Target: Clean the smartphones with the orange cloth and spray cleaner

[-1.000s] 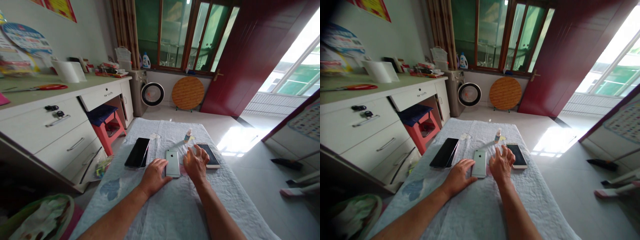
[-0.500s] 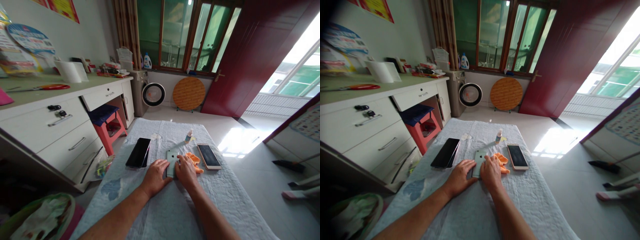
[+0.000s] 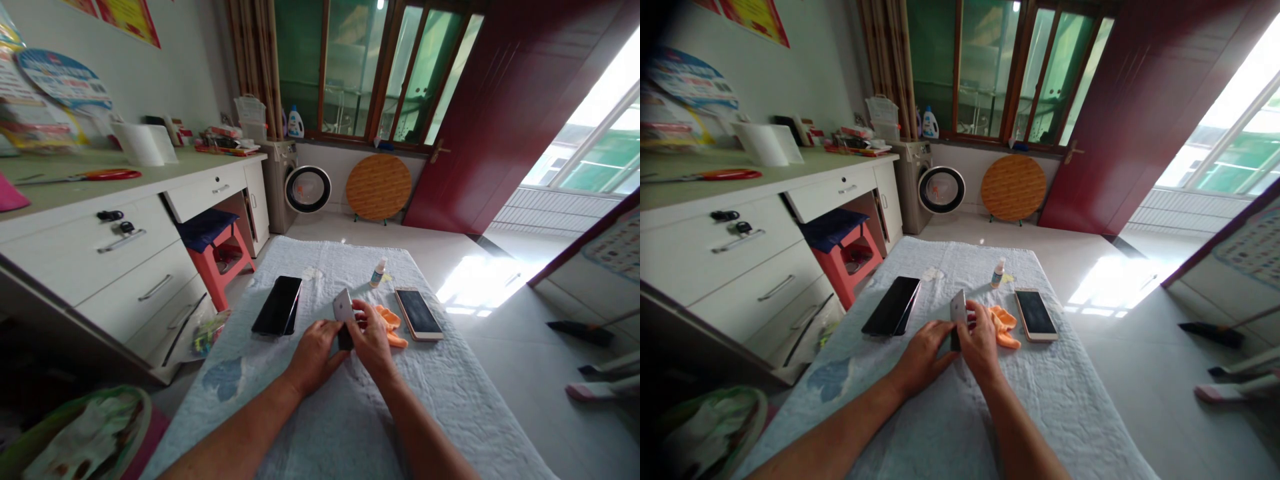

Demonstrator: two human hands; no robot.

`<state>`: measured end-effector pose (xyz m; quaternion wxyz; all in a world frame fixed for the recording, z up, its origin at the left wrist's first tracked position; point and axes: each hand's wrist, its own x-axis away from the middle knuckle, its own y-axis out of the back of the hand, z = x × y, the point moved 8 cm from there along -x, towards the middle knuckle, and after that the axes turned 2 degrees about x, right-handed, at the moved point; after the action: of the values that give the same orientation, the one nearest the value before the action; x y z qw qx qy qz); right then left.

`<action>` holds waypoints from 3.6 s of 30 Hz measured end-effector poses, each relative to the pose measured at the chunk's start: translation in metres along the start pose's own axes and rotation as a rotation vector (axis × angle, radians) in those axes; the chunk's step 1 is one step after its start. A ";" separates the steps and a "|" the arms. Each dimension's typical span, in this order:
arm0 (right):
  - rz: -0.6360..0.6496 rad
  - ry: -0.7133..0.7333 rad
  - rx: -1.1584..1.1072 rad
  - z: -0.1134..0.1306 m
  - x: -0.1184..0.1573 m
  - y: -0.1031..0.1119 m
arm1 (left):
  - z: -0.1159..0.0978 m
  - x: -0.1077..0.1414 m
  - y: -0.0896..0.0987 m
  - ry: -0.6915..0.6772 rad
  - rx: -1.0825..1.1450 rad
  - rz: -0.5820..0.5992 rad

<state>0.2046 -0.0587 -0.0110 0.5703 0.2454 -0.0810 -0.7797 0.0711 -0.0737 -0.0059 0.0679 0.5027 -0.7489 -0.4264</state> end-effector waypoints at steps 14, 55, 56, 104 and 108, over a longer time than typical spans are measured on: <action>0.159 0.091 0.198 0.017 0.012 -0.020 | 0.001 0.001 -0.002 -0.009 0.049 0.012; 0.099 0.055 0.754 0.023 0.009 -0.001 | 0.045 0.004 -0.005 0.052 -0.099 -0.238; 0.081 0.063 0.737 0.023 0.009 0.003 | 0.046 0.004 -0.006 0.053 -0.100 -0.231; -0.194 -0.352 0.905 -0.071 -0.035 0.139 | 0.035 0.001 -0.004 0.036 -0.045 -0.139; -0.160 -0.376 0.940 -0.066 -0.032 0.134 | 0.034 0.001 -0.004 0.034 -0.051 -0.140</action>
<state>0.3571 -0.0635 -0.0049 0.3126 0.3362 -0.5050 -0.7310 0.0554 -0.0552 -0.0307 0.0632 0.5590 -0.6997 -0.4404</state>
